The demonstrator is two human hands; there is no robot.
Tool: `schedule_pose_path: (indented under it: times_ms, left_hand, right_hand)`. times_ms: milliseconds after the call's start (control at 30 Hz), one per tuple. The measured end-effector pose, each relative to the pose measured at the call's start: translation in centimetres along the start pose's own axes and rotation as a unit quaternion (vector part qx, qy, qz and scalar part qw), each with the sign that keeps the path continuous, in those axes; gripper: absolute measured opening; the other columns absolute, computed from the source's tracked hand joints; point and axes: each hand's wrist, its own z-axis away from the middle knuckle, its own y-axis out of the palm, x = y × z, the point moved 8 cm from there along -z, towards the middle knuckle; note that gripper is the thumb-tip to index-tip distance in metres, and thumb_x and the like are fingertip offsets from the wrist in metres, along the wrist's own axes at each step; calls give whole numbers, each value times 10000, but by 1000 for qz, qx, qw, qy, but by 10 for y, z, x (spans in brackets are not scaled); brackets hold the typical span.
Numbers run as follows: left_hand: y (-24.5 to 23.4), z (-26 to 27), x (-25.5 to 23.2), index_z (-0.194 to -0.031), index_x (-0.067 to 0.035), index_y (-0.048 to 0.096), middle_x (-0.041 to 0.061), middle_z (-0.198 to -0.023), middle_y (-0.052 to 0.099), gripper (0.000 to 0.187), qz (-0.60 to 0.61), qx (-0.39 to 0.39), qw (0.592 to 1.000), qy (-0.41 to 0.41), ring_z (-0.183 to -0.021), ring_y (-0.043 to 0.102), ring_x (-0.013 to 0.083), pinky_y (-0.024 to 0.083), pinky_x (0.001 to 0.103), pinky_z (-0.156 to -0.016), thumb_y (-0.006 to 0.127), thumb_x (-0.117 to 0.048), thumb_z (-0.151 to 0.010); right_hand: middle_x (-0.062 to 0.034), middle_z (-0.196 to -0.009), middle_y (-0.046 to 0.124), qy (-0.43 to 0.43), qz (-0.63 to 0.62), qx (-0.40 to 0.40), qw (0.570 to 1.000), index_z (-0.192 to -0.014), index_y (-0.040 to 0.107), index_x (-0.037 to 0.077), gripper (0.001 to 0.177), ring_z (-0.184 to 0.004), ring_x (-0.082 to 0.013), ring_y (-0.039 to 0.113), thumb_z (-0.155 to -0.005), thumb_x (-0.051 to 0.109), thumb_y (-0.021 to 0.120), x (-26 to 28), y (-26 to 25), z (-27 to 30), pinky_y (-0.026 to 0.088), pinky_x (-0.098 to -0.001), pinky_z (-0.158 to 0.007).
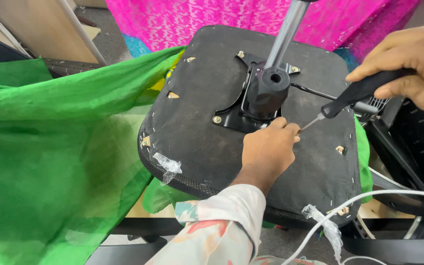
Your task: The person uses a screwdriver to fasten screws into the underside of an office chair seat, securing the gas lift mechanism. They repeatedly pick up screws from a small container and tighten them into the mounting plate.
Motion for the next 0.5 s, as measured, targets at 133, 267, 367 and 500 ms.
schedule_pose_path:
  times_ms: [133, 267, 367, 500]
  left_hand:
    - [-3, 0, -1, -1097, -173, 701, 18, -997, 653, 171, -4, -1, 1000, 19, -796, 735, 254, 568, 419, -676, 676, -200, -930]
    - [-4, 0, -3, -1060, -185, 697, -13, -1035, 656, 238, 4, 2, 1000, 29, -828, 738, 248, 574, 416, -703, 704, -123, -831]
    - [-3, -1, -2, -1049, -191, 695, -12, -1040, 652, 251, -7, 16, 1000, 17, -872, 737, 247, 563, 441, -702, 708, -106, -812]
    - [0, -2, 0, -1049, -198, 699, -3, -1044, 651, 231, -6, 37, 999, -2, -929, 725, 248, 557, 447, -731, 710, -125, -831]
  right_hand:
    - [-80, -863, 730, 170, -25, 73, 982, -1187, 802, 113, 347, -679, -174, 730, -842, 125, 777, -19, 12, 1, 599, -325, -658]
    - [-135, -734, 696, 277, -10, 129, 952, -1255, 762, 119, 301, -504, -209, 718, -1007, 253, 655, -30, 23, 9, 585, -334, -463]
    - [-134, -694, 657, 260, -8, 171, 950, -1184, 770, 115, 334, -492, -209, 651, -1057, 337, 556, -35, 35, -6, 544, -325, -410]
    - [-23, -766, 675, 118, 35, 239, 963, -1240, 740, 213, 468, -569, -153, 660, -851, 470, 707, -35, 44, -21, 598, -301, -490]
